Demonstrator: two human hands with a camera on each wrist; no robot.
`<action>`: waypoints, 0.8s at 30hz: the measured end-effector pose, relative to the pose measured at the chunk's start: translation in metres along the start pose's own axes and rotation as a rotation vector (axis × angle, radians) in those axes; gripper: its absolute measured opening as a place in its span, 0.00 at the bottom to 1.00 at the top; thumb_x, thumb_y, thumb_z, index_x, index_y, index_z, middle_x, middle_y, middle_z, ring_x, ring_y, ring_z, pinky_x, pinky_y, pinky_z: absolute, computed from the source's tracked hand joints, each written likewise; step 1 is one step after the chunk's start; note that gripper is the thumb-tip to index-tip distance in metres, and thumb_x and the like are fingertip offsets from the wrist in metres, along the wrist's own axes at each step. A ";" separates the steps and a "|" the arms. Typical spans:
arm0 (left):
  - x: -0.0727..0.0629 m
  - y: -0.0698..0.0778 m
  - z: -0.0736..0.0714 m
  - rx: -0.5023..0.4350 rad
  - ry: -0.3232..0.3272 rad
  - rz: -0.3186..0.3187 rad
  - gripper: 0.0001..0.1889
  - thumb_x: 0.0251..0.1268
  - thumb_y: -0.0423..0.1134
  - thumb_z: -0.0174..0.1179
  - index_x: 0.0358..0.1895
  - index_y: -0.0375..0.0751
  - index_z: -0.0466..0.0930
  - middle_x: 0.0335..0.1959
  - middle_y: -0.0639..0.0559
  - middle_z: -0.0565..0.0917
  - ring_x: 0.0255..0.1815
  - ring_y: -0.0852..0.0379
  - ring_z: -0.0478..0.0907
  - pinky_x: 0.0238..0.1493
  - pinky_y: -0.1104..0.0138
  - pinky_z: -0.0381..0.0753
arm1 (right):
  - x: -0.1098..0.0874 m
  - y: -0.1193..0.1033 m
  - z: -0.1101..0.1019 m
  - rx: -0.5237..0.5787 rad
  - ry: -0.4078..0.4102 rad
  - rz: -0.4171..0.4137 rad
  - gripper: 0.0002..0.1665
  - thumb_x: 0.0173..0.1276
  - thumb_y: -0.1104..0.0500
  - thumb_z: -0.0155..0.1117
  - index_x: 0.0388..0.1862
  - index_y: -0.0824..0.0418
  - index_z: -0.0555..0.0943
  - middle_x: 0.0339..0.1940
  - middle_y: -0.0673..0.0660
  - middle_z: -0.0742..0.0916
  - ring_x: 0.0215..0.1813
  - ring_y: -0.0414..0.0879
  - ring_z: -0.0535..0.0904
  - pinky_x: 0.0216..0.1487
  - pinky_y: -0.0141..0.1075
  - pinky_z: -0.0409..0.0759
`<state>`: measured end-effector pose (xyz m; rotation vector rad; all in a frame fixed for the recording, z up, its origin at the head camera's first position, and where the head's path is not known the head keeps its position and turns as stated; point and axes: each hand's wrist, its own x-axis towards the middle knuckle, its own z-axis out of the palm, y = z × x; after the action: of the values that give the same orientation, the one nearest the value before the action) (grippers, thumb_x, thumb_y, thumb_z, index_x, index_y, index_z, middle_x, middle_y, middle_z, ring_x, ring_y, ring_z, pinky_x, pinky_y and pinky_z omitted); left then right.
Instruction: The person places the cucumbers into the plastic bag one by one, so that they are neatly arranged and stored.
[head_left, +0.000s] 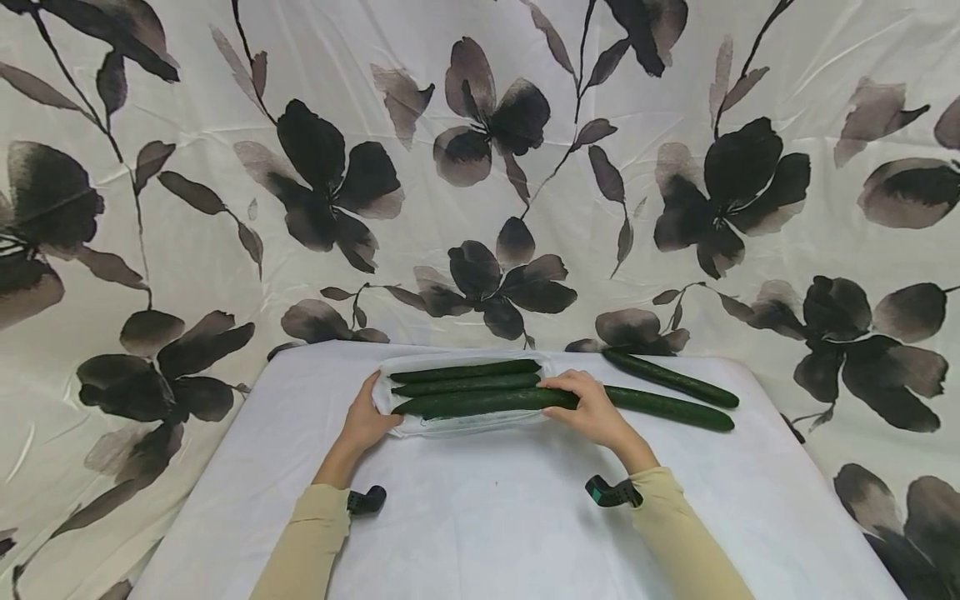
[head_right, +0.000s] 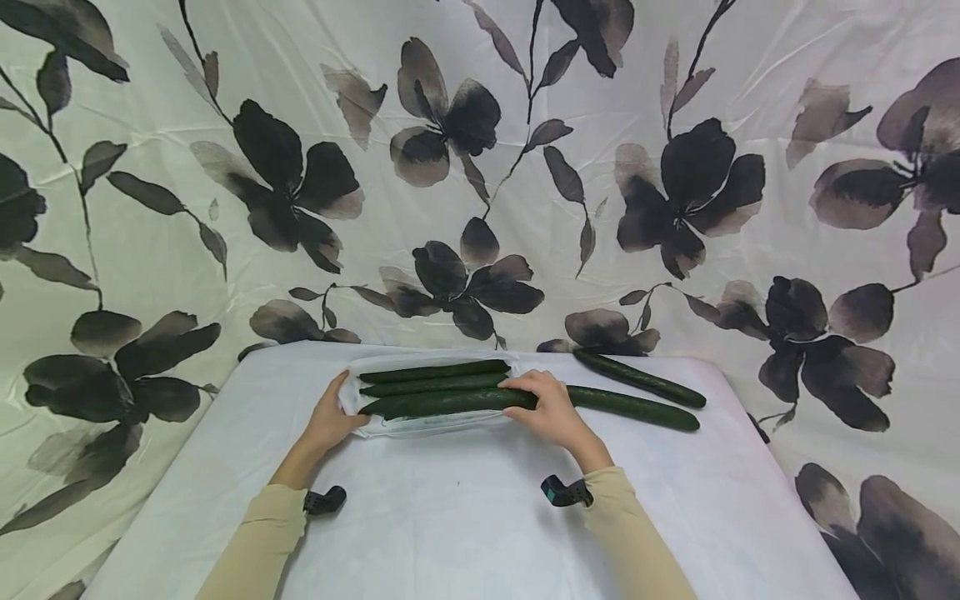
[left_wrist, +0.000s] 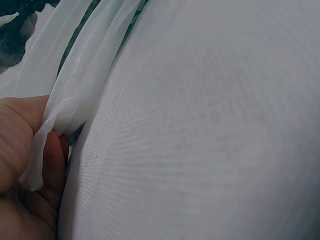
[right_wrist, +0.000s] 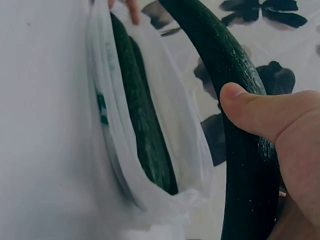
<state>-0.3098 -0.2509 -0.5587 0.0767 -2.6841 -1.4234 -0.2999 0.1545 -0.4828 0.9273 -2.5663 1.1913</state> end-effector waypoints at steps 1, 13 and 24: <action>0.000 -0.001 0.000 -0.002 0.005 0.005 0.53 0.47 0.30 0.70 0.77 0.39 0.47 0.73 0.35 0.60 0.72 0.35 0.54 0.69 0.43 0.53 | 0.003 -0.001 0.002 0.001 -0.001 0.010 0.25 0.57 0.59 0.76 0.55 0.56 0.84 0.44 0.47 0.83 0.46 0.46 0.73 0.49 0.48 0.67; -0.002 0.001 -0.002 0.013 -0.003 0.007 0.52 0.48 0.31 0.70 0.77 0.38 0.46 0.72 0.33 0.60 0.71 0.33 0.56 0.68 0.41 0.56 | 0.033 -0.007 0.031 -0.023 -0.002 0.016 0.24 0.58 0.58 0.75 0.55 0.52 0.83 0.42 0.46 0.81 0.45 0.45 0.72 0.45 0.48 0.61; 0.000 0.000 -0.002 0.007 0.012 0.027 0.52 0.47 0.29 0.70 0.76 0.38 0.48 0.71 0.33 0.62 0.70 0.33 0.58 0.67 0.41 0.57 | 0.057 -0.009 0.052 -0.025 -0.029 0.015 0.24 0.58 0.59 0.75 0.55 0.54 0.83 0.49 0.51 0.84 0.55 0.51 0.74 0.56 0.55 0.67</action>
<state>-0.3094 -0.2523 -0.5577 0.0495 -2.6698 -1.4021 -0.3344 0.0847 -0.4898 0.9275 -2.6092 1.1549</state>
